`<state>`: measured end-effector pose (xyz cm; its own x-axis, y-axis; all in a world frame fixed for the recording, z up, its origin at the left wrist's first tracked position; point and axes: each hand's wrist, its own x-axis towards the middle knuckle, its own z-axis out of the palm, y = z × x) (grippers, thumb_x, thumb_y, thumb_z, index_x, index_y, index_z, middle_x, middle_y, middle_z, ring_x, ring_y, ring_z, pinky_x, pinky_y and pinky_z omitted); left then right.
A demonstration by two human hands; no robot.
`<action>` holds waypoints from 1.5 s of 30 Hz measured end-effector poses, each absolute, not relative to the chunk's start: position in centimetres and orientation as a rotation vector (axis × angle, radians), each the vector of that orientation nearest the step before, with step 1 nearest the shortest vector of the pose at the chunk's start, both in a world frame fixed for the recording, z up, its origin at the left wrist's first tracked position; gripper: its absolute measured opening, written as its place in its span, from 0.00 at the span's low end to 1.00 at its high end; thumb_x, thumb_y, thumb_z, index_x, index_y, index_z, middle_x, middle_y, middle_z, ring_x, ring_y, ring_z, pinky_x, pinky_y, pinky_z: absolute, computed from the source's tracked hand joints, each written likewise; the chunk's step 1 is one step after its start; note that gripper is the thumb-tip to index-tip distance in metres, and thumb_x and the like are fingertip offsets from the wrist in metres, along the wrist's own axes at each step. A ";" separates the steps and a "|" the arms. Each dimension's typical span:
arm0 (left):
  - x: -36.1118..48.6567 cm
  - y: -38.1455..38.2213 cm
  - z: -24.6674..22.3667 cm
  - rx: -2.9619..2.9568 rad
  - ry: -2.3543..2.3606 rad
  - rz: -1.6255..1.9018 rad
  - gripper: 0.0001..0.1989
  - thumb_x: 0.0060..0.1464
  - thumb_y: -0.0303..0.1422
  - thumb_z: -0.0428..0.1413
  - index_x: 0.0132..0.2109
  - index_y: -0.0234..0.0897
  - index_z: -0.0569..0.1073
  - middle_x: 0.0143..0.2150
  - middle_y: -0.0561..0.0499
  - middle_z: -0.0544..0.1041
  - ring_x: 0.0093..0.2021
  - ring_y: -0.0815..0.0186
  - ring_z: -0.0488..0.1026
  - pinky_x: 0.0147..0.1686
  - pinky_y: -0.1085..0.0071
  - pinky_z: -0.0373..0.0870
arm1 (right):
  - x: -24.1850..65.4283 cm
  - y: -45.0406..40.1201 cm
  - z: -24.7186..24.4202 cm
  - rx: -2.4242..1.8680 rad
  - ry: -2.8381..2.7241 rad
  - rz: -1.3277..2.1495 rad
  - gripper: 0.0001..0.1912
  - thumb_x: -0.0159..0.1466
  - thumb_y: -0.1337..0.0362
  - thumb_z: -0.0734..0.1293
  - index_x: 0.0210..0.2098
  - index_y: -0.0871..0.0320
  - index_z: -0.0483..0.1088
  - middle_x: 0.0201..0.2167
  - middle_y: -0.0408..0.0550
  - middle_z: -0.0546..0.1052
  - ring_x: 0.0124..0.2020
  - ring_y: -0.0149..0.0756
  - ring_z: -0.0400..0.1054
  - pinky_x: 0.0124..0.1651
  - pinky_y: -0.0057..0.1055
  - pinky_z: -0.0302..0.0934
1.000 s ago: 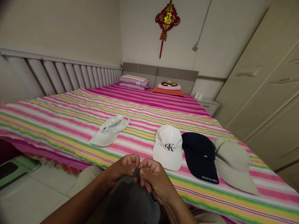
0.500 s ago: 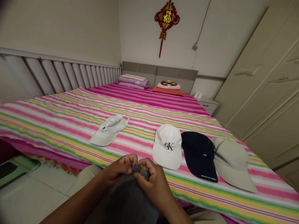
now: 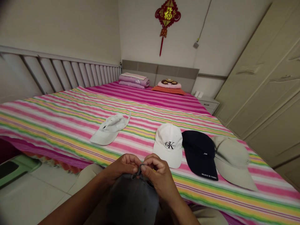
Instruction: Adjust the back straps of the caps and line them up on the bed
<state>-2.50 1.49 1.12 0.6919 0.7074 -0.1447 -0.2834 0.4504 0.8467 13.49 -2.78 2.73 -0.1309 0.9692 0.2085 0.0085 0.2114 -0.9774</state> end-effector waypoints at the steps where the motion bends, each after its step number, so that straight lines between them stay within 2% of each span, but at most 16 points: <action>1: -2.5 1.4 1.2 0.913 0.530 0.627 0.10 0.33 0.28 0.63 0.29 0.30 0.75 0.21 0.50 0.76 0.21 0.72 0.70 0.24 0.78 0.63 | 13.6 -2.7 2.7 -0.982 -1.368 1.162 0.08 0.52 0.60 0.68 0.23 0.58 0.68 0.25 0.43 0.66 0.27 0.31 0.59 0.30 0.29 0.54; 5: -2.3 1.2 1.3 0.897 0.547 0.594 0.09 0.35 0.27 0.61 0.30 0.31 0.75 0.20 0.50 0.75 0.20 0.72 0.70 0.23 0.78 0.63 | 13.8 -2.7 2.5 -0.910 -1.200 1.261 0.08 0.55 0.59 0.66 0.25 0.57 0.67 0.22 0.41 0.68 0.24 0.29 0.59 0.29 0.27 0.54; 9: -2.1 1.1 1.3 0.913 0.549 0.596 0.08 0.35 0.25 0.60 0.30 0.31 0.75 0.20 0.50 0.76 0.21 0.71 0.70 0.24 0.77 0.63 | 13.7 -3.0 2.9 -0.869 -1.177 1.329 0.09 0.58 0.58 0.63 0.27 0.57 0.64 0.23 0.43 0.72 0.24 0.28 0.60 0.28 0.26 0.55; 14: -2.0 0.9 1.2 0.848 0.435 0.577 0.09 0.35 0.25 0.58 0.30 0.28 0.76 0.25 0.46 0.76 0.24 0.69 0.72 0.27 0.75 0.66 | 13.6 -3.0 3.1 -0.866 -1.179 1.413 0.12 0.60 0.55 0.60 0.28 0.57 0.61 0.22 0.44 0.73 0.20 0.28 0.62 0.26 0.27 0.56; 19: -1.9 0.8 0.7 0.827 0.469 0.584 0.09 0.34 0.25 0.61 0.30 0.30 0.76 0.25 0.48 0.76 0.24 0.69 0.72 0.28 0.75 0.66 | 13.8 -2.7 2.6 -0.950 -1.134 1.385 0.12 0.53 0.57 0.67 0.24 0.60 0.65 0.16 0.41 0.69 0.15 0.25 0.58 0.20 0.25 0.50; 23: -2.0 0.7 0.2 0.837 0.470 0.533 0.12 0.35 0.28 0.62 0.32 0.28 0.75 0.24 0.47 0.76 0.23 0.71 0.71 0.26 0.77 0.65 | 14.1 -2.8 2.4 -0.966 -1.141 1.429 0.12 0.52 0.58 0.69 0.26 0.62 0.71 0.11 0.37 0.63 0.13 0.23 0.51 0.19 0.25 0.45; 28: -1.9 0.7 -0.3 0.827 0.487 0.538 0.12 0.33 0.28 0.64 0.30 0.28 0.75 0.24 0.50 0.75 0.21 0.74 0.68 0.23 0.79 0.62 | 14.4 -3.2 2.9 -1.067 -1.221 1.419 0.11 0.49 0.59 0.70 0.25 0.61 0.69 0.11 0.33 0.55 0.13 0.20 0.41 0.18 0.24 0.34; 30: -1.9 0.7 -0.6 0.820 0.491 0.551 0.11 0.33 0.28 0.64 0.29 0.29 0.75 0.22 0.52 0.74 0.19 0.76 0.67 0.21 0.81 0.60 | 14.5 -3.2 3.2 -1.122 -1.278 1.396 0.11 0.49 0.60 0.70 0.23 0.61 0.67 0.12 0.32 0.52 0.15 0.21 0.40 0.19 0.24 0.33; 35: -1.6 0.4 -1.0 0.807 0.500 0.586 0.10 0.32 0.28 0.64 0.27 0.29 0.75 0.20 0.52 0.74 0.17 0.77 0.66 0.19 0.81 0.58 | 14.5 -3.2 3.9 -1.211 -1.430 1.323 0.09 0.49 0.63 0.67 0.22 0.58 0.61 0.14 0.33 0.53 0.16 0.22 0.42 0.19 0.24 0.36; 45: -1.0 0.2 -0.9 0.710 0.375 0.631 0.08 0.31 0.25 0.63 0.25 0.28 0.74 0.22 0.47 0.77 0.21 0.69 0.72 0.24 0.77 0.65 | 14.8 -3.4 4.4 -1.222 -1.560 1.305 0.08 0.49 0.69 0.64 0.23 0.57 0.57 0.15 0.32 0.52 0.18 0.24 0.43 0.20 0.24 0.38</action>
<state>-0.99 0.20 -0.88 0.7530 0.6492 -0.1078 -0.4051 0.5863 0.7015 14.84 -3.44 4.39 -0.2629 0.9644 -0.0297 0.1990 0.0241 -0.9797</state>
